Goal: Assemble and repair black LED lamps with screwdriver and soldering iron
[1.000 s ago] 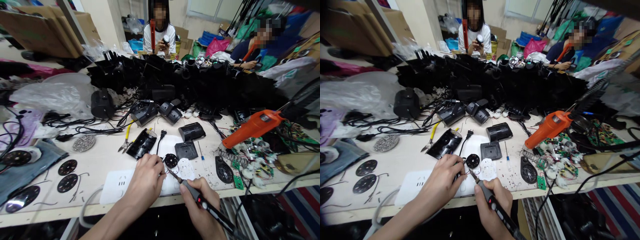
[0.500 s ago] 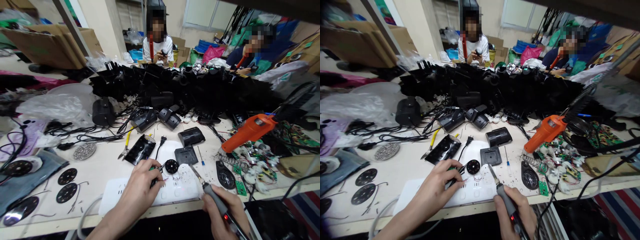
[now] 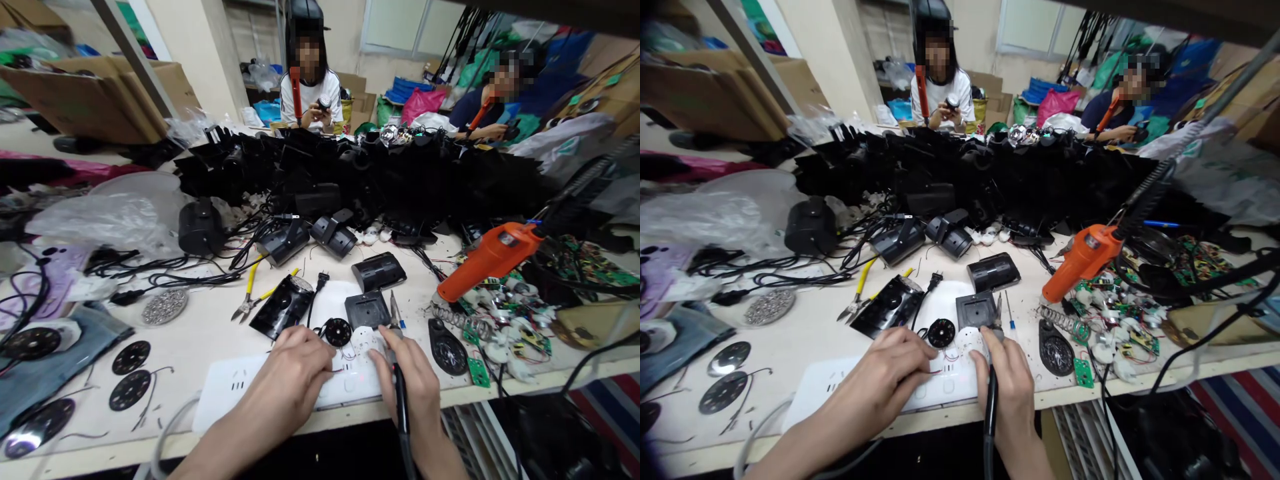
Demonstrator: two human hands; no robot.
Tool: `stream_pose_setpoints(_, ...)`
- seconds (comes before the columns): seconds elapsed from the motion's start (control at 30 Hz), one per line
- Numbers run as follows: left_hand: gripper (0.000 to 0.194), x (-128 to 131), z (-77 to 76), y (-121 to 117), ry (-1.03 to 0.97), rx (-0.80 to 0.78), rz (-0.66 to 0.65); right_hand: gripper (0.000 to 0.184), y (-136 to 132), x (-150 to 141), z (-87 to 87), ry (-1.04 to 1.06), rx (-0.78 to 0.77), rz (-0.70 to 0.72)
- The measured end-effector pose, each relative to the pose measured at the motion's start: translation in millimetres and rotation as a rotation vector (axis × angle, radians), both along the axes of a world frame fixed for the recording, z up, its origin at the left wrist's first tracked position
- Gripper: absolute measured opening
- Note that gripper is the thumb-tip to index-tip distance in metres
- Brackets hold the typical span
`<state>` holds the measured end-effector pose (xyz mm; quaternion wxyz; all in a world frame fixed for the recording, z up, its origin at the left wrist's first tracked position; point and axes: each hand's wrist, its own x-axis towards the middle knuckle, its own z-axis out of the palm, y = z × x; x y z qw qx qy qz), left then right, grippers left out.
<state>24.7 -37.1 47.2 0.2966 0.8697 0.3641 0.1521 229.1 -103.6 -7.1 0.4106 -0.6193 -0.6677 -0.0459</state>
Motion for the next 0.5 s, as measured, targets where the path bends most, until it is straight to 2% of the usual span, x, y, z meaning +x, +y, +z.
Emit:
stream_pose_setpoints(0.2,0.014,2,-3.1,-2,0.001,-0.003,0.055,0.031,1,-3,-7.4,0.013,-0.047,0.043)
stream_pose_setpoints(0.5,0.02,-2,-5.3,1,0.077,0.214,0.113,0.034,1,-11,1.6,0.09,0.033,0.098)
